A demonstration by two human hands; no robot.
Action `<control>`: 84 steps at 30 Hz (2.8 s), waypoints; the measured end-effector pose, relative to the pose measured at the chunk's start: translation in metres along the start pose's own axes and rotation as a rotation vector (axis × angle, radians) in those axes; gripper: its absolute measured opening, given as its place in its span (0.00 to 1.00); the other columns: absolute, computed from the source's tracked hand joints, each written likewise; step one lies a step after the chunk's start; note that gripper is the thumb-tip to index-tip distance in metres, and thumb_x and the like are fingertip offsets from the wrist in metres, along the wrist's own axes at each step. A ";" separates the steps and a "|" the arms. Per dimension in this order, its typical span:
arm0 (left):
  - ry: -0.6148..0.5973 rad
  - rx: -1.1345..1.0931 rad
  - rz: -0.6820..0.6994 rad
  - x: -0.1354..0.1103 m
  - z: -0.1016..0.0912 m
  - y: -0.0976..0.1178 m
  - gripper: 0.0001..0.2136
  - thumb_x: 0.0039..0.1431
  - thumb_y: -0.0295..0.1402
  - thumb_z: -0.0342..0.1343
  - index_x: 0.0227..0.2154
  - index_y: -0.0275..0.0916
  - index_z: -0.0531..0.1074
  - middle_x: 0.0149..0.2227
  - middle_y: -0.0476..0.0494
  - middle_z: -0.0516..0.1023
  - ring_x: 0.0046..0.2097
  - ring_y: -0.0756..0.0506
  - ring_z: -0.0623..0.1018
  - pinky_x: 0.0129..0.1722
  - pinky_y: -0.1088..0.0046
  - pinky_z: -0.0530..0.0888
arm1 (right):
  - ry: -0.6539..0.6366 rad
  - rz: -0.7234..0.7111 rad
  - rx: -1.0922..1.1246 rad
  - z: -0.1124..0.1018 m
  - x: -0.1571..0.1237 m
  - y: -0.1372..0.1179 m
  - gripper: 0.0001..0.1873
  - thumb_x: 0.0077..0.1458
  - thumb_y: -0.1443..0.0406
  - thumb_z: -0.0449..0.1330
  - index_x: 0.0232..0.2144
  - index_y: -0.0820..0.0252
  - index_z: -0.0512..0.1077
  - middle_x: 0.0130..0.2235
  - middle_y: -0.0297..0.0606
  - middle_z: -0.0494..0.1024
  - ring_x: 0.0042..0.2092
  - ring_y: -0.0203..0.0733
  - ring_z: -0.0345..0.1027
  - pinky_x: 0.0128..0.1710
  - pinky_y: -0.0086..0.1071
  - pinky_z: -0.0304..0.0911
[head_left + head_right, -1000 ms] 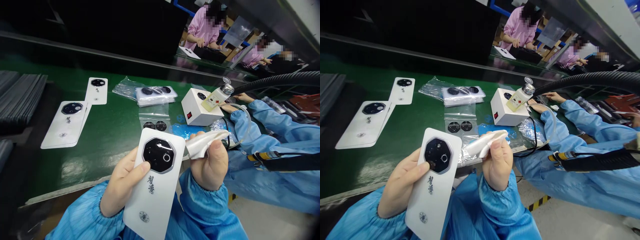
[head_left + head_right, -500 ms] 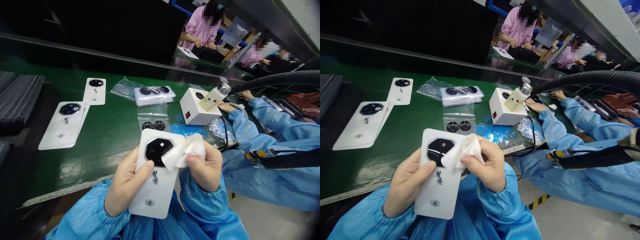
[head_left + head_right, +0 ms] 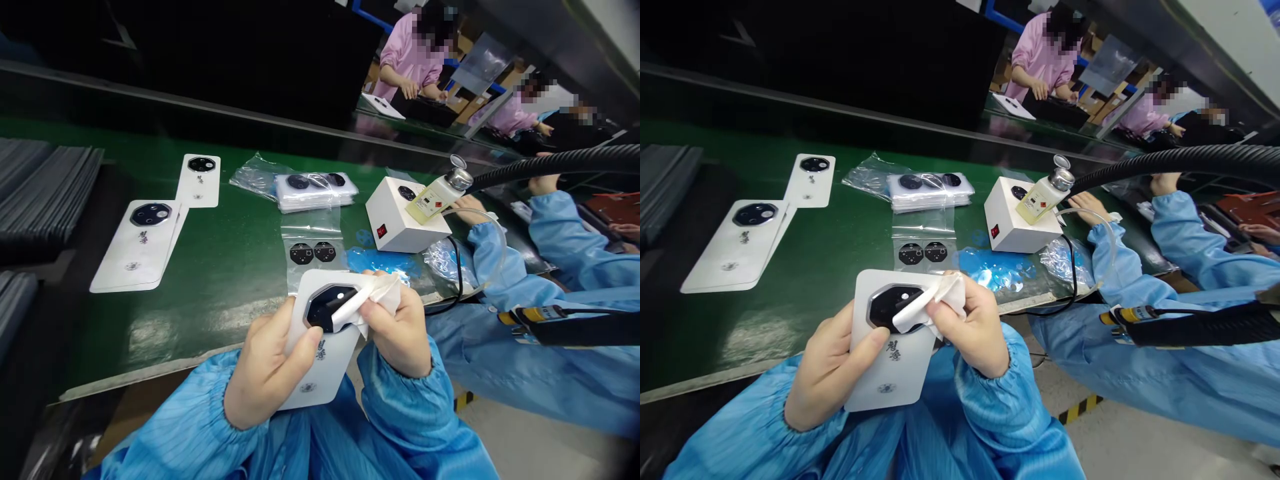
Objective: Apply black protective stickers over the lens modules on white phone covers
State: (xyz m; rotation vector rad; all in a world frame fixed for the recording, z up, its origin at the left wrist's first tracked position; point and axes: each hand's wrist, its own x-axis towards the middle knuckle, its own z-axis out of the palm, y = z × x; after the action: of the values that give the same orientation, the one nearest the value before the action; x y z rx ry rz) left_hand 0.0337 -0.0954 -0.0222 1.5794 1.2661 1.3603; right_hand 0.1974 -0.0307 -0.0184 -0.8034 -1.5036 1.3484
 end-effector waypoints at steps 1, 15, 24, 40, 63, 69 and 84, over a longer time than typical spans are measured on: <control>-0.007 -0.006 0.002 0.000 0.000 0.000 0.04 0.60 0.29 0.48 0.33 0.40 0.67 0.21 0.55 0.71 0.20 0.54 0.69 0.19 0.81 0.64 | 0.007 -0.021 0.023 0.001 0.000 0.000 0.05 0.52 0.65 0.60 0.26 0.58 0.68 0.23 0.28 0.62 0.23 0.30 0.53 0.22 0.26 0.51; 0.024 -0.229 -0.080 -0.006 0.006 0.000 0.09 0.60 0.31 0.49 0.40 0.44 0.72 0.19 0.57 0.66 0.19 0.55 0.65 0.19 0.82 0.62 | 0.066 -0.140 0.031 0.020 -0.001 -0.003 0.14 0.53 0.61 0.57 0.22 0.56 0.56 0.22 0.28 0.54 0.23 0.33 0.48 0.22 0.30 0.46; 0.009 -0.219 -0.085 -0.005 -0.002 -0.001 0.11 0.62 0.31 0.49 0.46 0.49 0.69 0.25 0.56 0.73 0.25 0.54 0.71 0.24 0.84 0.68 | -0.124 -0.022 -0.138 0.007 0.002 -0.017 0.07 0.49 0.70 0.58 0.32 0.55 0.68 0.24 0.28 0.64 0.24 0.31 0.53 0.22 0.25 0.53; 0.067 -0.203 -0.072 -0.004 0.001 0.003 0.09 0.60 0.30 0.50 0.42 0.44 0.72 0.23 0.55 0.71 0.23 0.53 0.68 0.23 0.82 0.66 | -0.091 -0.038 -0.199 0.011 0.001 -0.012 0.06 0.46 0.67 0.58 0.21 0.59 0.64 0.18 0.28 0.60 0.19 0.30 0.50 0.17 0.25 0.51; 0.175 -0.447 -0.126 -0.006 0.002 0.009 0.11 0.57 0.29 0.53 0.41 0.46 0.75 0.29 0.52 0.77 0.29 0.50 0.75 0.28 0.79 0.70 | -0.242 -0.142 -0.088 0.011 -0.001 -0.018 0.07 0.44 0.62 0.61 0.25 0.56 0.66 0.23 0.33 0.70 0.23 0.35 0.61 0.22 0.29 0.59; 0.098 -0.280 -0.087 -0.006 0.001 0.011 0.11 0.58 0.31 0.51 0.43 0.45 0.74 0.24 0.53 0.74 0.22 0.51 0.70 0.22 0.78 0.67 | -0.213 -0.126 -0.144 0.010 0.000 -0.016 0.02 0.47 0.66 0.58 0.25 0.56 0.67 0.21 0.29 0.64 0.21 0.32 0.54 0.21 0.27 0.54; 0.013 -0.011 0.118 0.000 -0.003 0.006 0.04 0.58 0.27 0.50 0.33 0.41 0.69 0.22 0.53 0.71 0.21 0.52 0.70 0.21 0.79 0.66 | -0.064 -0.060 -0.184 0.012 -0.002 -0.011 0.04 0.40 0.65 0.58 0.19 0.58 0.65 0.17 0.29 0.60 0.19 0.32 0.51 0.17 0.27 0.50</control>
State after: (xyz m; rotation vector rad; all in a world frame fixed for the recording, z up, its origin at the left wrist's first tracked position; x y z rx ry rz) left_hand 0.0323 -0.0972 -0.0160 1.6632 1.1869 1.4494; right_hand 0.1882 -0.0385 -0.0072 -0.8294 -1.7070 1.2145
